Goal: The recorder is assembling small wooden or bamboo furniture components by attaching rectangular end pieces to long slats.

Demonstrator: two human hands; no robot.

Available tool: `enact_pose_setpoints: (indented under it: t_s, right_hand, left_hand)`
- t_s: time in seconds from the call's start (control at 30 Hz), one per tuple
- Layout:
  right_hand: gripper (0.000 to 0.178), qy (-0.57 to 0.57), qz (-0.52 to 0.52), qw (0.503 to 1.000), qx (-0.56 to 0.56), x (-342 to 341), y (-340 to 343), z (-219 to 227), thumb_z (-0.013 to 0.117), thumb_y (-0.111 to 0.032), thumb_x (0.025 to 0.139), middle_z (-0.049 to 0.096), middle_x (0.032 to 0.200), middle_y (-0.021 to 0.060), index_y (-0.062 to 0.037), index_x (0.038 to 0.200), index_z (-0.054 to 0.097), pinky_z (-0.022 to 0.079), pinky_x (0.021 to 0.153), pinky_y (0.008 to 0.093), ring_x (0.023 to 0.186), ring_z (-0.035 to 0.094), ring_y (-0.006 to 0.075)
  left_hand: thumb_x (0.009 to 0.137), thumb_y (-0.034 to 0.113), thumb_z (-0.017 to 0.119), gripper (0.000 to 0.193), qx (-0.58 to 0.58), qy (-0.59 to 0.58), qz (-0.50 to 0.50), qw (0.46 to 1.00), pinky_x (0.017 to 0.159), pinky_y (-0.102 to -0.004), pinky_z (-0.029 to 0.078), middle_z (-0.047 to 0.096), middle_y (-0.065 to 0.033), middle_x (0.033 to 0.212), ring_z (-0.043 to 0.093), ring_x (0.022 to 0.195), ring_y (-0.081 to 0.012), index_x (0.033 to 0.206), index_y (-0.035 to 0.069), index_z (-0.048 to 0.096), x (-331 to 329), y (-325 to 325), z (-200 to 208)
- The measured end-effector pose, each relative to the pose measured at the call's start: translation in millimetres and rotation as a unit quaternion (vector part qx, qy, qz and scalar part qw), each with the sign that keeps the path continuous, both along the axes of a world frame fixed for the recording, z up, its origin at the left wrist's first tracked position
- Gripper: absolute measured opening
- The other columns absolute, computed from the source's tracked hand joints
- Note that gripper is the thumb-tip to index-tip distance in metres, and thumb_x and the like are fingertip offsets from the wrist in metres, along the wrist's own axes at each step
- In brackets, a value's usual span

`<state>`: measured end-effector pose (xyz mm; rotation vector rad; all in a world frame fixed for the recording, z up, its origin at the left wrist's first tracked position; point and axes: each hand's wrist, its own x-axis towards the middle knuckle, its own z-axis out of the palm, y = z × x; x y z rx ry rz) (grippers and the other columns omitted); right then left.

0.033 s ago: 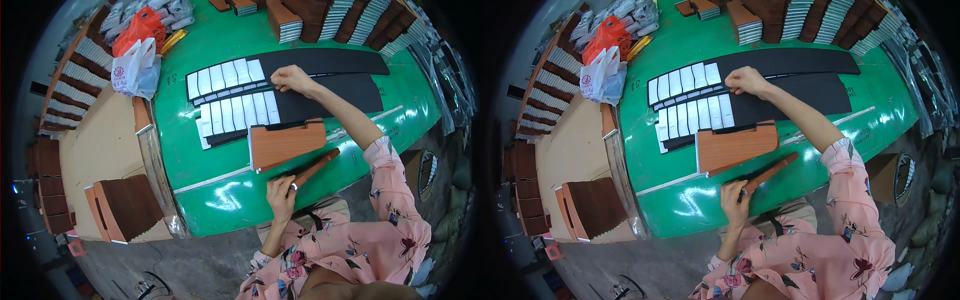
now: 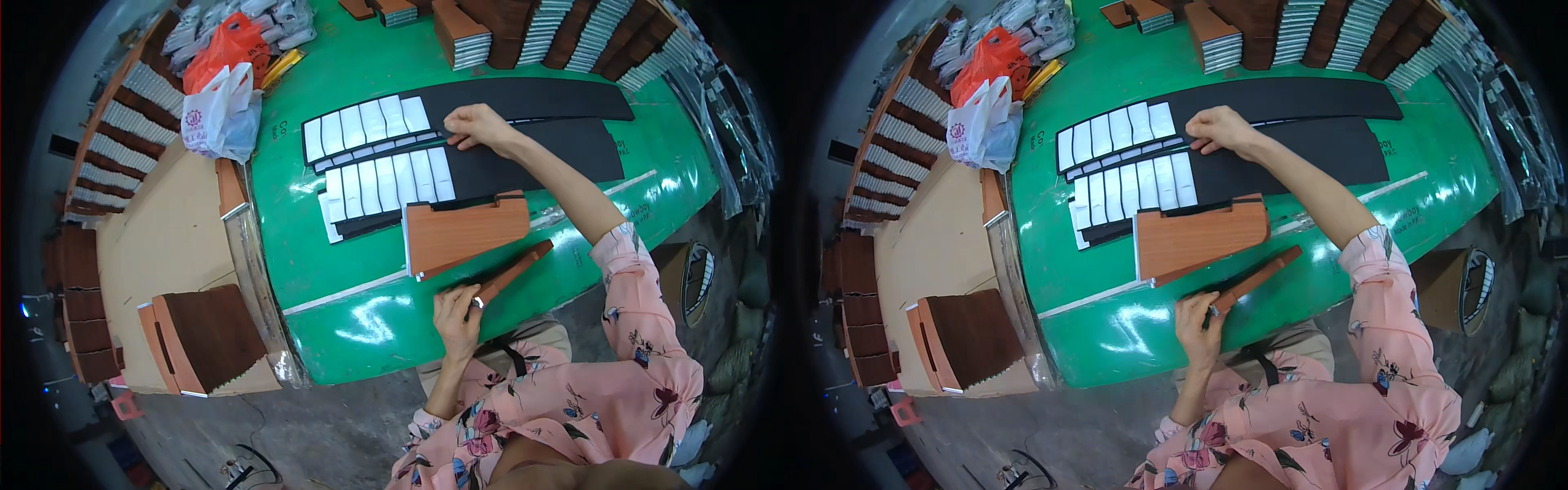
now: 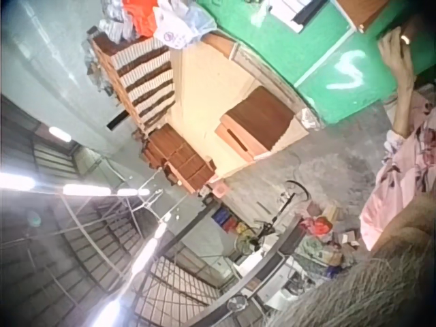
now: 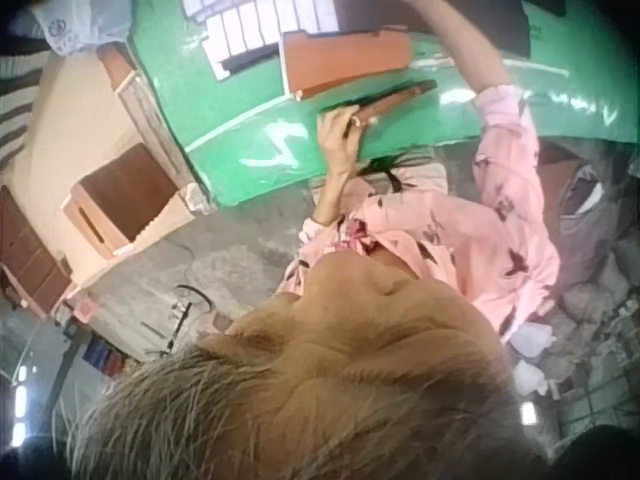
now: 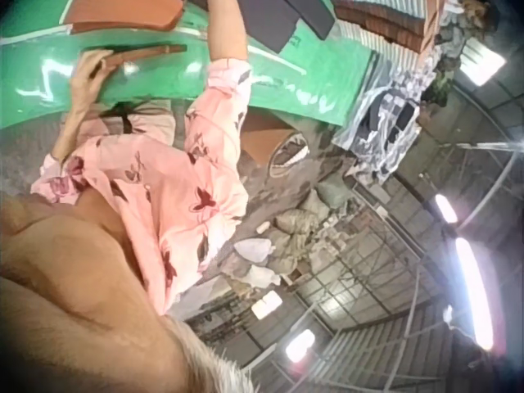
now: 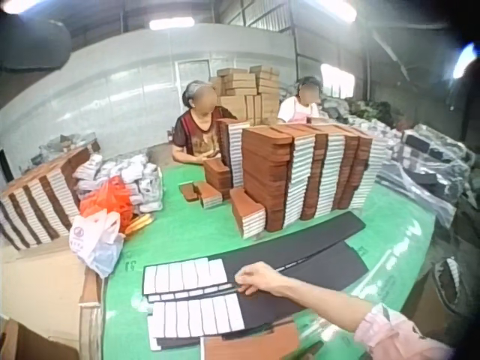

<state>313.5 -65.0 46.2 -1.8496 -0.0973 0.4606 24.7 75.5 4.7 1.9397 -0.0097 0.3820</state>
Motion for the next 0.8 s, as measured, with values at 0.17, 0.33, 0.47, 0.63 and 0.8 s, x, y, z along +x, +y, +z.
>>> enact_pose_setpoints:
  t_s: [0.17, 0.33, 0.47, 0.63, 0.8]
  right_hand:
    - [0.026, 0.017, -0.021, 0.985, 0.169, -42.8, -36.4, 41.3, 0.053, -0.023, 0.092, 0.061, 0.1, 0.0113, -0.0004, 0.105, 0.053, 0.053, 0.074, 0.025, 0.087, 0.062, 0.0142]
    - [0.022, -0.073, 0.005, 0.959, 0.273, -125.5, -81.0, 82.5, 0.053, -0.009, 0.09, 0.06, 0.1, 0.0087, 0.0023, 0.108, 0.056, 0.053, 0.076, 0.0258, 0.09, 0.06, 0.0144]
    - [0.015, -0.017, 0.103, 0.978, 0.181, -194.2, -67.9, 66.8, 0.057, -0.001, 0.082, 0.061, 0.096, 0.0058, 0.0008, 0.095, 0.063, 0.052, 0.073, 0.0262, 0.086, 0.06, 0.0121]
    - [0.013, -0.174, 0.096, 0.979, 0.031, -234.6, -24.4, 50.1, 0.065, -0.002, 0.076, 0.063, 0.089, 0.0069, 0.0001, 0.089, 0.064, 0.051, 0.066, 0.0274, 0.077, 0.061, 0.0145]
    - [0.02, -0.346, 0.126, 0.927, -0.07, -239.3, -8.6, 40.5, 0.07, -0.008, 0.07, 0.063, 0.085, 0.0079, -0.0037, 0.088, 0.066, 0.049, 0.062, 0.0296, 0.074, 0.061, 0.0203]
  left_hand:
    - [0.066, 0.001, 0.072, 0.031, 0.004, 0.018, 0.001, 1.0, 0.076, -0.0344, 0.044, 0.06, -0.0101, 0.092, 0.054, 0.088, -0.0263, 0.096, 0.004, 0.065, 1.3, 3.9, -4.2]
    - [0.067, -0.001, 0.071, 0.031, 0.015, 0.004, -0.008, 1.0, 0.077, -0.0324, 0.045, 0.062, -0.0095, 0.096, 0.055, 0.091, -0.0242, 0.097, 0.002, 0.065, 3.7, 12.6, 1.5]
    - [0.072, 0.004, 0.071, 0.029, -0.007, 0.018, -0.02, 1.0, 0.079, -0.0307, 0.045, 0.062, -0.0086, 0.098, 0.055, 0.094, -0.0225, 0.1, 0.003, 0.064, 1.2, 15.9, 4.3]
    - [0.076, 0.012, 0.071, 0.031, -0.026, -0.035, -0.011, 0.999, 0.083, -0.0319, 0.045, 0.06, -0.0101, 0.103, 0.055, 0.098, -0.0234, 0.105, 0.004, 0.061, -2.5, 13.2, 1.9]
    - [0.078, 0.012, 0.07, 0.026, -0.121, -0.038, -0.014, 0.992, 0.081, -0.0303, 0.045, 0.059, -0.01, 0.101, 0.056, 0.094, -0.0212, 0.1, 0.002, 0.061, -5.4, 7.7, -5.0]
